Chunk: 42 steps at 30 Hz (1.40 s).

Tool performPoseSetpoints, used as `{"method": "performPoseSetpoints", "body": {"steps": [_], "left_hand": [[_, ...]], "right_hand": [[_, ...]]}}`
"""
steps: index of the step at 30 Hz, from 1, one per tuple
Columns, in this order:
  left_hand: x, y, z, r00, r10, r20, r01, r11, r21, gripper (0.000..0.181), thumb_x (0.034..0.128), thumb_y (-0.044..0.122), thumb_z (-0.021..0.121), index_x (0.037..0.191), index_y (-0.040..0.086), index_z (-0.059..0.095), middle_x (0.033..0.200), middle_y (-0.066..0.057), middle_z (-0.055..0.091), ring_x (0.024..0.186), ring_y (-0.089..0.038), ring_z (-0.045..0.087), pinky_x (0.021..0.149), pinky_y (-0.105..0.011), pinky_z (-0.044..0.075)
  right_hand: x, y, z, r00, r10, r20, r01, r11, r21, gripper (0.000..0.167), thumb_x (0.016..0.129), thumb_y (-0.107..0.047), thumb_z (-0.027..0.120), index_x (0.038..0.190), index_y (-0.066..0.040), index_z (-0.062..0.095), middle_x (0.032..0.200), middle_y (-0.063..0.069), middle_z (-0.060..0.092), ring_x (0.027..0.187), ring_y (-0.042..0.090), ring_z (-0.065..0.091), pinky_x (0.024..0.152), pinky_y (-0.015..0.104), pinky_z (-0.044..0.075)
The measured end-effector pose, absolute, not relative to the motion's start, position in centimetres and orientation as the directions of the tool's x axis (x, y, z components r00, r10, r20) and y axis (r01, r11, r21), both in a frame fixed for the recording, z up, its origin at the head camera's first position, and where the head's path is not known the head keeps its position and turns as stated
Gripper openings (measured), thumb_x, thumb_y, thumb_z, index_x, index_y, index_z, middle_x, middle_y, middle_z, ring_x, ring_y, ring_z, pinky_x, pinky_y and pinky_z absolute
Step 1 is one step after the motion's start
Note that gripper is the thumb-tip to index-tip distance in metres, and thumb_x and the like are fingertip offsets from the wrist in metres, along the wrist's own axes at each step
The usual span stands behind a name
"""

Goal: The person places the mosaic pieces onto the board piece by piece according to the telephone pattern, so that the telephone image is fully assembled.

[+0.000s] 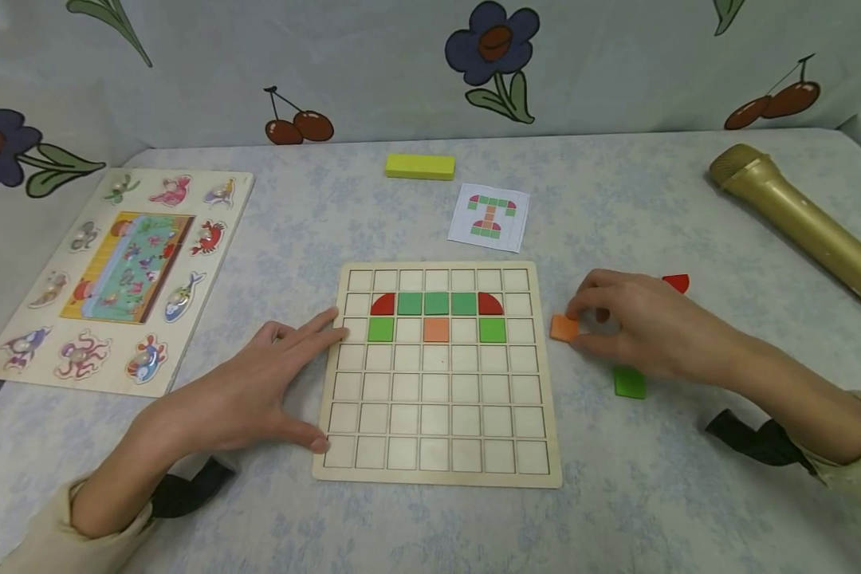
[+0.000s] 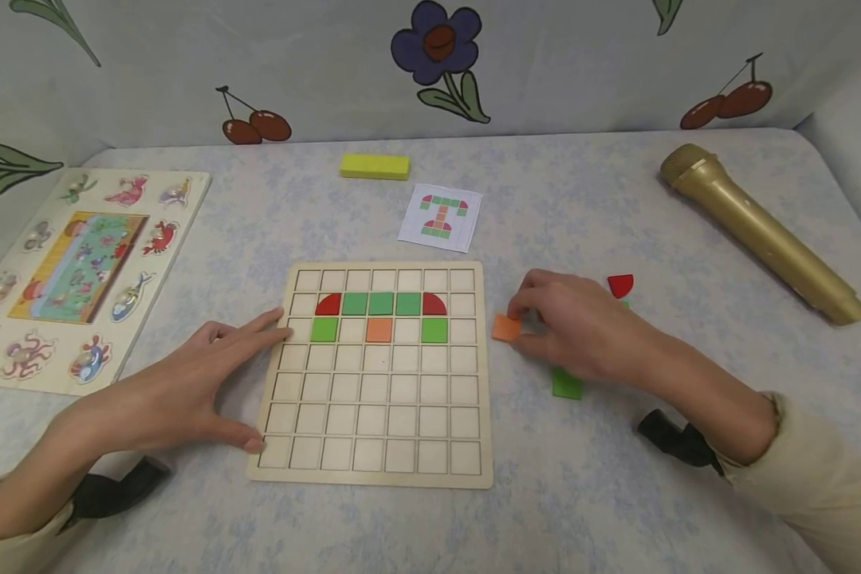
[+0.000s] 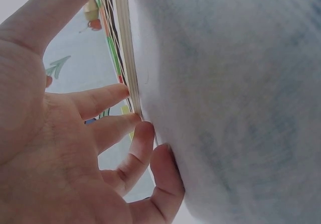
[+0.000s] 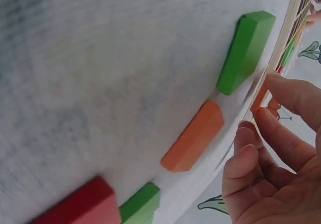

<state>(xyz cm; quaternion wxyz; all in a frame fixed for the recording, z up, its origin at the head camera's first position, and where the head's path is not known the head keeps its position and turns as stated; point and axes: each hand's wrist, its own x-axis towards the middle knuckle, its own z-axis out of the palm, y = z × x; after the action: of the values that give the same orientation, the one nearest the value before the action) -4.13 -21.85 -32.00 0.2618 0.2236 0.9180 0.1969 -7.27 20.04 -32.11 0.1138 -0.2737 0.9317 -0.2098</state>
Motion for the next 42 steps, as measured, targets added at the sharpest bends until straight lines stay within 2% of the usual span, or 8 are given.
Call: {"method": "performPoseSetpoints", "body": {"steps": [6,11,18,27,31,42], "left_hand": [[-4.2,-21.8,-31.9,-0.761,0.513,-0.398,0.306,0.824,0.477,0.114,0.0633,0.055,0.088,0.156,0.021,0.03,0.165,0.003,0.008,0.122,-0.021,0.03,0.09,-0.043,0.04],[-4.2,-21.8,-32.0,-0.76,0.514,-0.398,0.304,0.822,0.481,0.114,0.0636,0.055,0.087,0.156,0.021,0.029,0.165,0.003,0.008,0.123,-0.022,0.03,0.09,-0.044,0.039],[-4.2,-21.9,-32.1,-0.759,0.521,-0.391,0.314,0.819,0.481,0.114,0.0635,0.055,0.087,0.156,0.022,0.029,0.165,0.003,0.008,0.122,-0.021,0.03,0.091,-0.044,0.039],[-4.2,-21.8,-32.0,-0.76,0.514,-0.397,0.312,0.825,0.472,0.114,0.0634,0.054,0.088,0.156,0.021,0.03,0.165,0.002,0.009,0.121,-0.022,0.03,0.09,-0.044,0.039],[-4.1,-21.8,-31.9,-0.761,0.515,-0.395,0.312,0.824,0.473,0.113,0.0636,0.054,0.088,0.156,0.021,0.031,0.165,0.002,0.009,0.12,-0.021,0.03,0.089,-0.044,0.04],[-4.1,-21.8,-31.9,-0.762,0.513,-0.395,0.308,0.824,0.476,0.113,0.0635,0.054,0.088,0.156,0.022,0.031,0.165,0.002,0.009,0.12,-0.021,0.03,0.089,-0.043,0.04]], "right_hand": [[-7.0,18.5,-31.5,-0.818,-0.571,-0.069,-0.481,0.744,-0.463,0.017,0.082,-0.016,0.081,0.097,-0.018,0.074,0.098,-0.009,0.059,0.082,0.009,0.054,0.067,0.03,0.046],[-7.0,15.8,-31.2,-0.778,-0.626,-0.053,-0.515,0.683,-0.518,0.015,0.084,-0.015,0.079,0.097,-0.017,0.073,0.098,-0.007,0.058,0.081,0.011,0.053,0.067,0.03,0.046],[-7.0,11.6,-31.3,-0.729,-0.682,-0.06,-0.541,0.628,-0.558,0.014,0.084,-0.012,0.077,0.098,-0.011,0.074,0.097,-0.003,0.059,0.081,0.015,0.055,0.073,0.033,0.046],[-6.6,8.0,-31.5,-0.733,-0.673,-0.095,-0.547,0.667,-0.507,0.012,0.082,-0.006,0.073,0.094,-0.01,0.072,0.088,-0.002,0.059,0.076,0.013,0.053,0.072,0.032,0.045],[-6.6,7.5,-31.7,-0.738,-0.664,-0.119,-0.544,0.69,-0.478,0.012,0.082,-0.005,0.073,0.093,-0.011,0.072,0.086,-0.003,0.058,0.074,0.012,0.052,0.07,0.032,0.045],[-6.6,7.2,-31.6,-0.748,-0.65,-0.133,-0.52,0.699,-0.491,0.012,0.083,-0.007,0.074,0.093,-0.013,0.073,0.084,-0.005,0.057,0.072,0.011,0.049,0.064,0.028,0.043]]}}
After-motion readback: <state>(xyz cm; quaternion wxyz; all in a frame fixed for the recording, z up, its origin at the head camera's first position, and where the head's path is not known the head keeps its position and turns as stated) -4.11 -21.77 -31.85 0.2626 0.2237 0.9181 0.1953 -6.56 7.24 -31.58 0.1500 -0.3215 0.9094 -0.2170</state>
